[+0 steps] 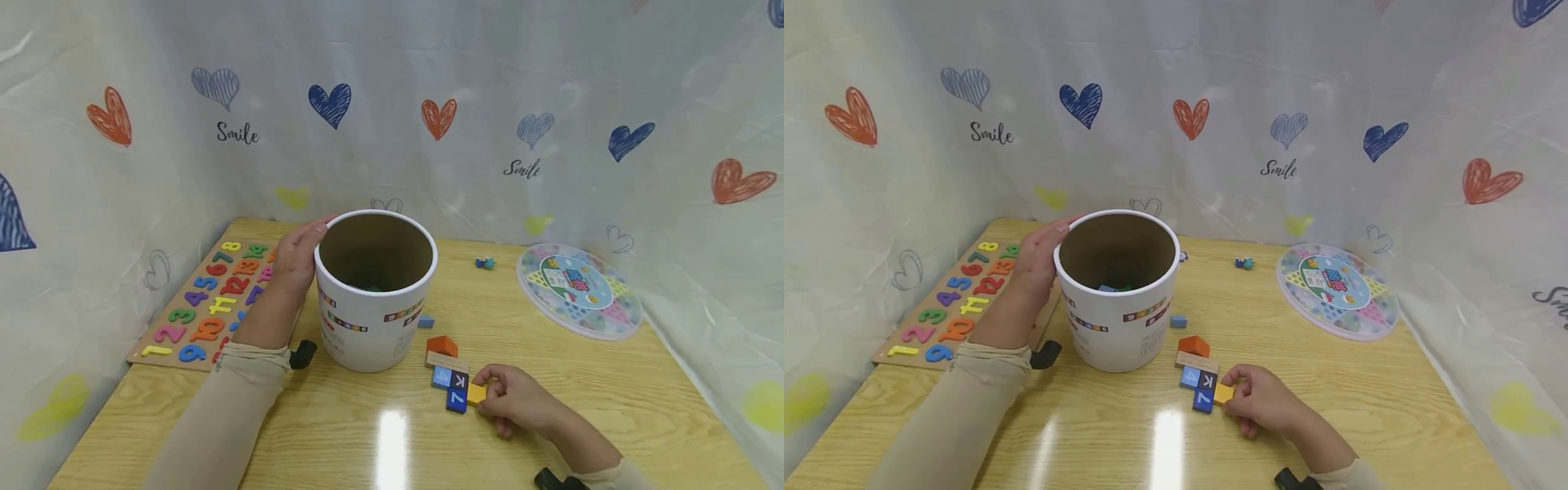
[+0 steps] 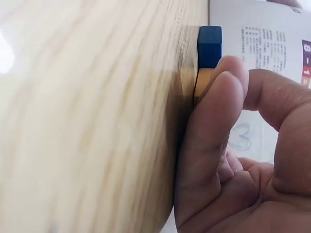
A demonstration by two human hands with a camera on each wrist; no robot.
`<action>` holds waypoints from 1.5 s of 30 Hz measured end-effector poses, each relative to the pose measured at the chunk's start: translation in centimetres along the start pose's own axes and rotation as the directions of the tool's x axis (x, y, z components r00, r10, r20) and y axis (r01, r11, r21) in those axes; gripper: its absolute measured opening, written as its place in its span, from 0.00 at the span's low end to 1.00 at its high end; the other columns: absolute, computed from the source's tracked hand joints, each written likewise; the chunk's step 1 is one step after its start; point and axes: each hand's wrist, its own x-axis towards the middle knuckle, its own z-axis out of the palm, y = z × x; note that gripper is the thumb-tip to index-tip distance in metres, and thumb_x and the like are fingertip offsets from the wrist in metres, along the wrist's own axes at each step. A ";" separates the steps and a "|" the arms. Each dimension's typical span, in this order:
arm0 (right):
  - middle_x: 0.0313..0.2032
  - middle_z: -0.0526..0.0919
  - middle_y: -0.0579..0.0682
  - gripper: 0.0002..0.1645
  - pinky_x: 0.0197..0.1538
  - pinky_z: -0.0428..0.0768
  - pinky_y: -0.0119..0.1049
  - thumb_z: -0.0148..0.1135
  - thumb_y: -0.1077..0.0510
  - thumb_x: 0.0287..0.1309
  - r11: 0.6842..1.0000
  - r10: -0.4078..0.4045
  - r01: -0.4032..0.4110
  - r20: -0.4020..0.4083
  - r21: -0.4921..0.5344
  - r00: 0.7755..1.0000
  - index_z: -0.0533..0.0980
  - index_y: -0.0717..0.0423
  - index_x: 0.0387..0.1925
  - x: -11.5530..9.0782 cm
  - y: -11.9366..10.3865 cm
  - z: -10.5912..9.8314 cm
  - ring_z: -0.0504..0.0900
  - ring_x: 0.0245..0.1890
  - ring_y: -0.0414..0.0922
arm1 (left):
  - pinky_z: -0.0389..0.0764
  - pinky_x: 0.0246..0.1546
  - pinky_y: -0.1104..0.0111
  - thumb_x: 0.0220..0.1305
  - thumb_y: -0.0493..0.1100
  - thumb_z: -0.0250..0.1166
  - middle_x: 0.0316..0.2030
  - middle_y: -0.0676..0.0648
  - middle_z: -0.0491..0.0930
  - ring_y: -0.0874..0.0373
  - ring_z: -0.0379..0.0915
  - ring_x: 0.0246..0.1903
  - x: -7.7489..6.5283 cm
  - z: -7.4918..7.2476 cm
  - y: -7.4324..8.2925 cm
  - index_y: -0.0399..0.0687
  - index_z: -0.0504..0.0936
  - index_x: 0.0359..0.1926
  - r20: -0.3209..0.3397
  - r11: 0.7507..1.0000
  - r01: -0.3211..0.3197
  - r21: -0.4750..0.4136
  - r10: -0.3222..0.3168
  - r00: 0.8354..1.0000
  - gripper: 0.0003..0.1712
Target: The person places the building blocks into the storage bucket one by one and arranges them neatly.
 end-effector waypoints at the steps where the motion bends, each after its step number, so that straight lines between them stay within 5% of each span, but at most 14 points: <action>1: 0.19 0.76 0.51 0.25 0.18 0.79 0.40 0.65 0.59 0.55 1.000 0.000 0.000 -0.010 -0.005 1.000 0.67 0.66 0.51 0.1 -0.1 0.1 0.75 0.12 0.44 | 0.66 0.60 0.53 0.71 0.49 0.50 0.55 0.44 0.77 0.51 0.69 0.57 -0.1 0.0 0.3 0.44 0.78 0.57 0.001 1.000 0.004 -0.003 -0.004 1.000 0.22; 14: 0.18 0.77 0.54 0.24 0.19 0.80 0.45 0.65 0.61 0.54 1.000 0.011 -0.012 -0.059 -0.010 0.998 0.68 0.66 0.50 0.1 -1.4 -0.3 0.75 0.12 0.45 | 0.65 0.60 0.51 0.72 0.46 0.48 0.57 0.39 0.75 0.47 0.67 0.58 -1.2 0.4 2.3 0.39 0.76 0.58 0.026 1.000 0.008 0.026 -0.009 1.000 0.22; 19: 0.17 0.75 0.54 0.24 0.20 0.80 0.47 0.64 0.61 0.55 0.999 -0.017 0.014 -0.078 -0.035 0.997 0.67 0.66 0.51 0.1 -3.8 -1.9 0.74 0.12 0.45 | 0.65 0.59 0.49 0.72 0.46 0.47 0.56 0.37 0.74 0.44 0.67 0.58 -1.2 0.2 2.2 0.38 0.75 0.59 0.037 1.000 -0.001 0.014 0.000 0.999 0.23; 30: 0.19 0.74 0.54 0.23 0.18 0.79 0.41 0.61 0.62 0.58 0.988 -0.138 0.132 -0.085 -0.078 0.987 0.65 0.67 0.52 0.4 -9.1 -3.9 0.74 0.12 0.45 | 0.68 0.58 0.54 0.70 0.54 0.51 0.54 0.48 0.77 0.54 0.70 0.56 0.2 -0.6 -0.5 0.51 0.79 0.57 0.028 1.000 0.021 0.006 -0.021 0.999 0.22; 39: 0.19 0.73 0.56 0.21 0.17 0.78 0.41 0.61 0.63 0.58 0.973 -0.225 0.219 -0.070 -0.074 0.972 0.66 0.67 0.50 0.8 -12.8 -3.6 0.72 0.12 0.47 | 0.68 0.58 0.51 0.72 0.47 0.48 0.56 0.41 0.75 0.47 0.68 0.57 -1.0 0.2 2.0 0.41 0.75 0.59 0.049 1.000 0.007 0.015 -0.008 0.999 0.22; 45: 0.18 0.72 0.55 0.20 0.18 0.78 0.41 0.59 0.65 0.58 0.954 -0.296 0.293 -0.042 -0.070 0.954 0.66 0.67 0.50 1.4 -15.8 -3.4 0.72 0.12 0.48 | 0.67 0.59 0.52 0.72 0.47 0.48 0.57 0.42 0.75 0.48 0.68 0.58 -1.1 0.2 2.3 0.41 0.75 0.59 0.049 1.000 0.011 0.024 -0.012 0.999 0.22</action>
